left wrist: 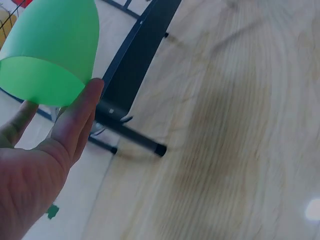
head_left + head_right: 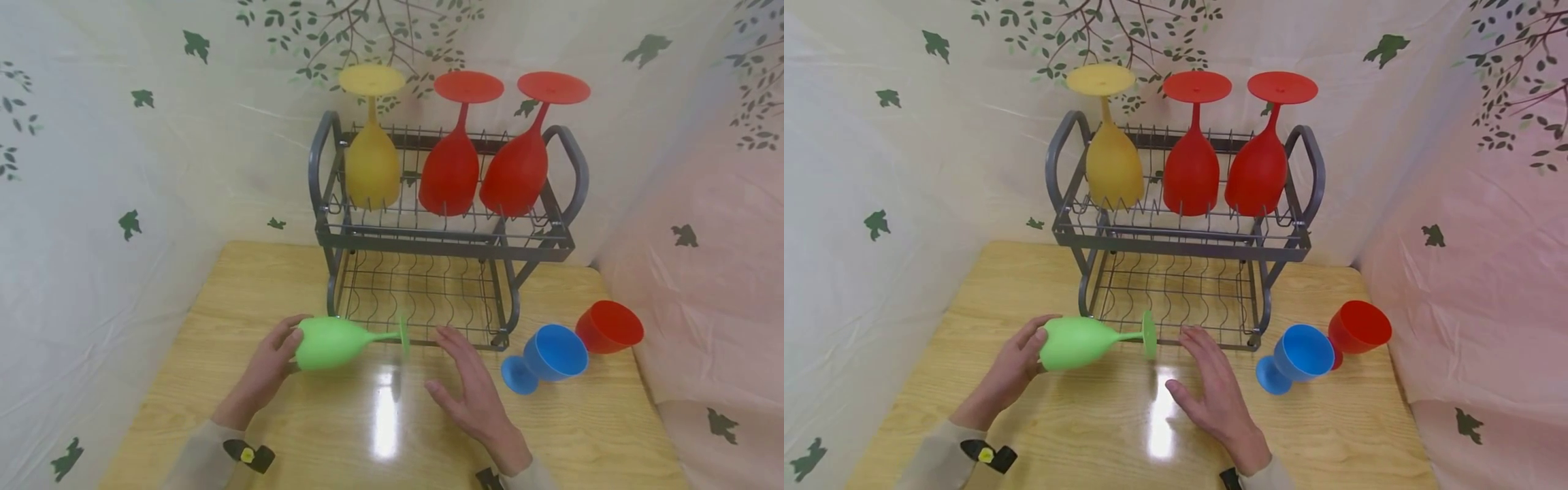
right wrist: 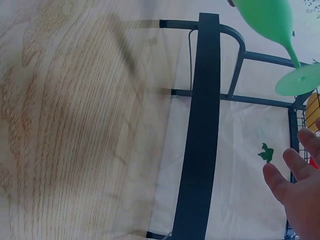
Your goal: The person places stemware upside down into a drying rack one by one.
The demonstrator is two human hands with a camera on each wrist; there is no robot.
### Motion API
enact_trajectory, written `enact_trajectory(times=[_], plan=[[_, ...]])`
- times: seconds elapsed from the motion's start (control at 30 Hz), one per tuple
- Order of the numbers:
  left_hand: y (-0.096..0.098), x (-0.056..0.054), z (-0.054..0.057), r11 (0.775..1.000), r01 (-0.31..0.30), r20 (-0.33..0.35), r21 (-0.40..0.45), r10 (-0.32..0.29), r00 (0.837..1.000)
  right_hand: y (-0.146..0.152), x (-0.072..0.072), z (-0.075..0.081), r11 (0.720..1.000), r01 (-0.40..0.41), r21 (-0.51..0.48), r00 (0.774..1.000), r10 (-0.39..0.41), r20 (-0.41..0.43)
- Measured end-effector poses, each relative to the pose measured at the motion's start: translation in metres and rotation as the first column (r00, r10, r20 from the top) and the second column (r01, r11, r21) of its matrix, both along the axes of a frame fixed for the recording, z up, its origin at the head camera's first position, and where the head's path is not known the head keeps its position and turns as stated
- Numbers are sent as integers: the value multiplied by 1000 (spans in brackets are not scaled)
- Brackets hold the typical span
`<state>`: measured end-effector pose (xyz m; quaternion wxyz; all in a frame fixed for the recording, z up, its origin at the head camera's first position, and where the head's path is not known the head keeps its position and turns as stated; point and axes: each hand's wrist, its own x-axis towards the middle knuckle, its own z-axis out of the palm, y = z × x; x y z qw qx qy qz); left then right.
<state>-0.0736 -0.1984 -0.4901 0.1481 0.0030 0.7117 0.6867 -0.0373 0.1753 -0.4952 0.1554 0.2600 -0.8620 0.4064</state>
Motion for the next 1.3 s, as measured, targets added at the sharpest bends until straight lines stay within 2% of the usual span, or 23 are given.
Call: enact_trajectory(times=[0.13,0.37,0.47,0.63,0.73,0.93,1.1,1.3], plan=[[12,4,-3,998,-33,3,60,32,999,-1,0,-1,999,-7,-53,1000,6,-18],[32,10,-5,983,-66,4,168,66,998,-4,0,2,990,-32,-139,991,14,-131],[40,11,-5,968,-91,25,234,87,996,-6,1,6,985,-41,-169,988,15,-154],[53,13,-8,929,-147,75,341,128,989,-8,1,6,972,-49,-231,978,-1,-209],[58,13,-10,915,-175,101,364,148,984,-10,1,4,959,-58,-277,967,-14,-253],[67,13,-13,908,-209,116,365,178,977,-15,3,-3,943,-88,-321,952,-15,-305],[76,14,-14,899,-203,107,389,175,979,-19,6,-9,940,-101,-326,953,-4,-304],[87,14,-12,891,-194,102,411,167,981,-24,12,-12,940,-77,-333,981,12,-191]])
